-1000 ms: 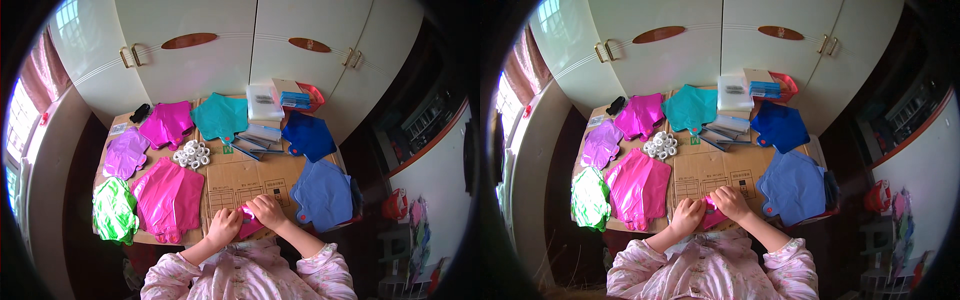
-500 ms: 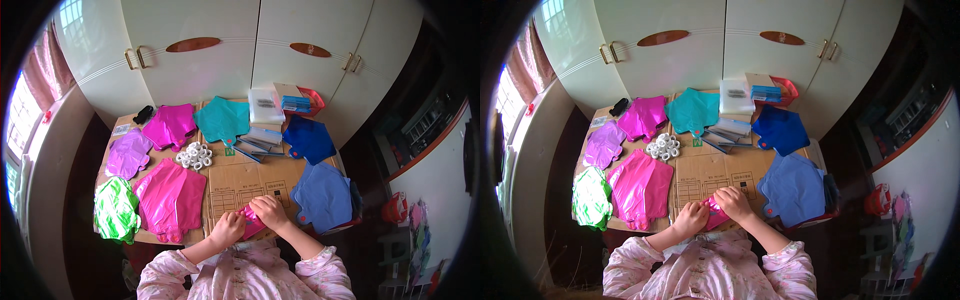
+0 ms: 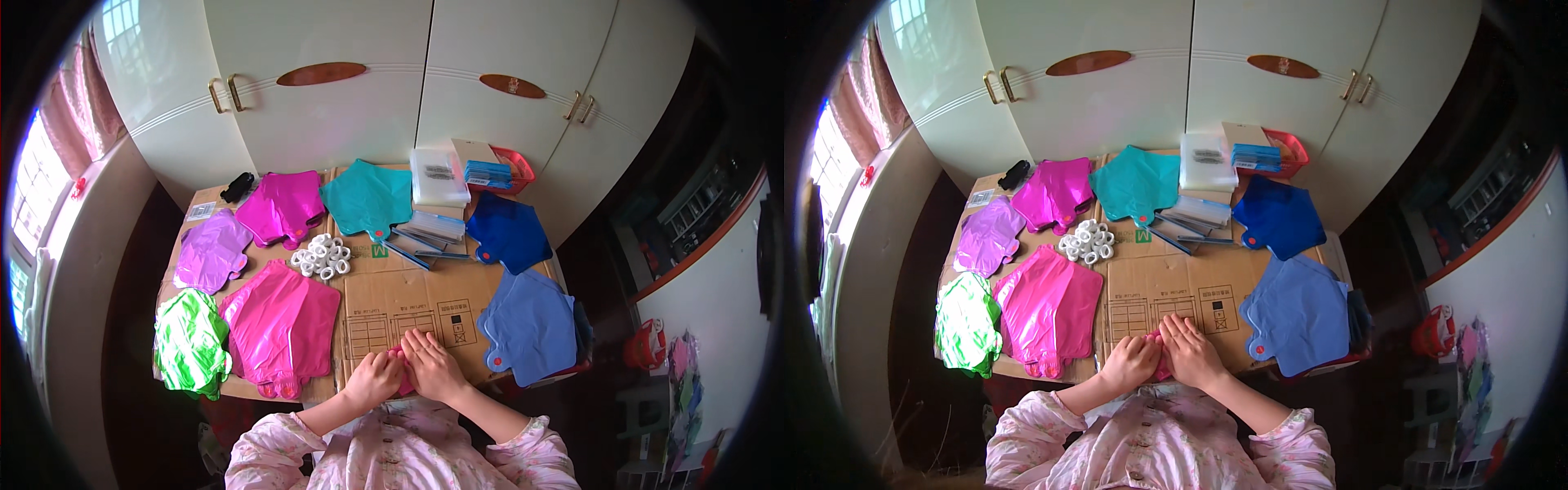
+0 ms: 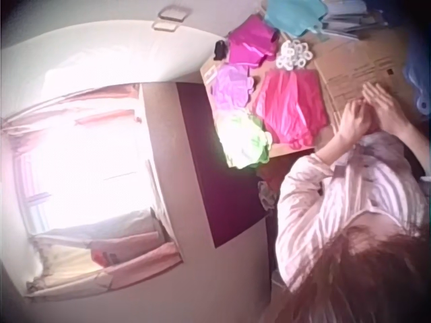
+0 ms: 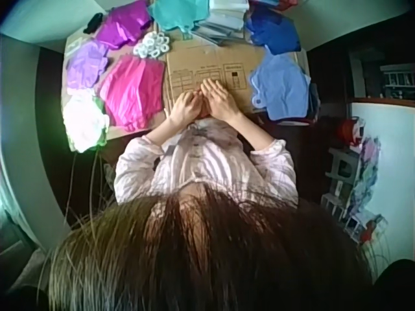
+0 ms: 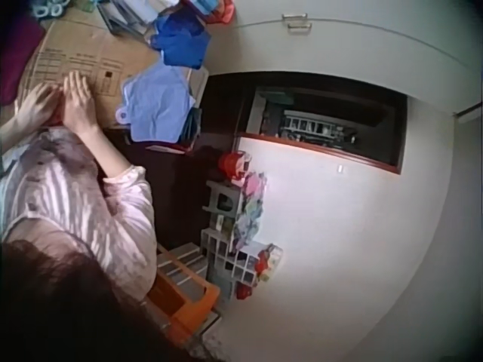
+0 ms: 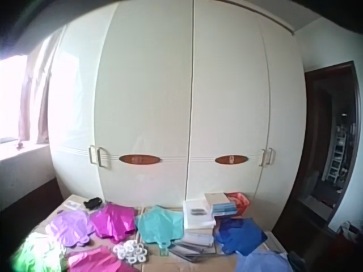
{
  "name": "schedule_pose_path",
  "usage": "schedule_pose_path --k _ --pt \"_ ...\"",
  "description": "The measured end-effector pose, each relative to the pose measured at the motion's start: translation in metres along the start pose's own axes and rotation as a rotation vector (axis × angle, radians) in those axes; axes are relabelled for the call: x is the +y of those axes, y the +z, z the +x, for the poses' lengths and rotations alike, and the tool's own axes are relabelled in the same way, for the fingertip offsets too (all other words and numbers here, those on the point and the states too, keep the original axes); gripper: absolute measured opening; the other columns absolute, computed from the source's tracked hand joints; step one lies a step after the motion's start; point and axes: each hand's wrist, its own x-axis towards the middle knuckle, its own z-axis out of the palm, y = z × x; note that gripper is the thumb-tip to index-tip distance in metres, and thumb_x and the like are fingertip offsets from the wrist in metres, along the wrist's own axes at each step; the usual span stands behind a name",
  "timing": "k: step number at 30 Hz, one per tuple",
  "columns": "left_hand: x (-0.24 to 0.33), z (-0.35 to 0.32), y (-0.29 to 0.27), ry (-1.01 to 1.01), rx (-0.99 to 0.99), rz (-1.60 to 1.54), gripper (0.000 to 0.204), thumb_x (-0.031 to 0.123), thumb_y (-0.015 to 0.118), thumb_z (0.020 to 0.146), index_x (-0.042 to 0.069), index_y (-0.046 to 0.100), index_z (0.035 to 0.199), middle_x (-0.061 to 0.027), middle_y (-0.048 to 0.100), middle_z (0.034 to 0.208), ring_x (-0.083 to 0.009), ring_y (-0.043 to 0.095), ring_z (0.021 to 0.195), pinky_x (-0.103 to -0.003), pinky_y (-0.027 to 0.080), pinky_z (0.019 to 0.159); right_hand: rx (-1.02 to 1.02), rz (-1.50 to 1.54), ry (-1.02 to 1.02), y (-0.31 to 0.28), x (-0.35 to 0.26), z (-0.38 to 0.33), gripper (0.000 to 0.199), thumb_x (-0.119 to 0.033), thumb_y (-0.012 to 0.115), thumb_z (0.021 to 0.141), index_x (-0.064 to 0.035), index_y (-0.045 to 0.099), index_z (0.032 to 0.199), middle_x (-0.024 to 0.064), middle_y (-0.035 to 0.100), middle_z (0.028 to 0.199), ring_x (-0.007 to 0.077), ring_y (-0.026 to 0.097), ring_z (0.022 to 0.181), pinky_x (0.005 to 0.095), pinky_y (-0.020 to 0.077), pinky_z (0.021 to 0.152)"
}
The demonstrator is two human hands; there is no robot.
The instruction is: Fold and package colorful plastic sheets into cardboard envelopes.
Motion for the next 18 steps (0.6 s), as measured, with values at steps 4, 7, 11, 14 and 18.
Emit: schedule_pose_path --k 4,7,11,14,18 --pt "-0.003 -0.007 0.003 0.013 0.008 -0.027 0.030 0.015 0.059 0.069 0.000 0.064 0.094 -0.0082 0.062 0.094 -0.0158 0.055 0.078 -0.027 0.045 0.062 0.032 -0.023 0.022 0.004 0.000 -0.003 0.044 -0.015 0.054 0.083 0.0067 0.052 0.121 0.0240 0.054 0.125 0.0350 0.050 0.121 0.0457 0.0351 0.105" --pt "-0.003 -0.007 0.003 0.014 0.006 -0.050 0.035 0.016 0.058 0.068 -0.001 0.062 0.098 -0.0096 0.062 0.097 -0.0157 0.057 0.078 -0.027 0.047 0.064 0.020 -0.026 0.028 0.004 -0.001 -0.004 0.044 -0.015 0.053 0.084 0.0073 0.052 0.121 0.0242 0.053 0.126 0.0350 0.049 0.122 0.0440 0.0342 0.106" --pt "-0.004 -0.008 0.002 0.023 -0.030 -0.083 0.038 0.016 0.059 0.069 -0.002 0.061 0.103 -0.0111 0.063 0.100 -0.0157 0.057 0.082 -0.026 0.048 0.066 -0.003 -0.021 0.028 0.006 0.001 -0.005 0.043 -0.015 0.053 0.085 0.0074 0.052 0.122 0.0241 0.053 0.126 0.0349 0.049 0.121 0.0441 0.0346 0.106" --pt "-0.005 -0.010 -0.002 -0.002 -0.042 -0.163 0.043 0.017 0.058 0.070 -0.003 0.059 0.109 -0.0119 0.063 0.105 -0.0170 0.058 0.084 -0.027 0.048 0.071 0.003 -0.013 0.039 0.006 0.001 -0.005 0.043 -0.017 0.054 0.085 0.0054 0.053 0.122 0.0225 0.054 0.126 0.0348 0.050 0.120 0.0443 0.0354 0.105" --pt "-0.005 -0.019 -0.011 -0.051 -0.077 -0.238 0.046 0.016 0.058 0.072 -0.004 0.056 0.114 -0.0131 0.062 0.113 -0.0186 0.059 0.094 -0.030 0.047 0.080 -0.003 -0.032 0.014 0.003 0.000 -0.003 0.044 -0.022 0.058 0.084 -0.0015 0.055 0.124 0.0175 0.054 0.127 0.0352 0.050 0.120 0.0451 0.0366 0.104"
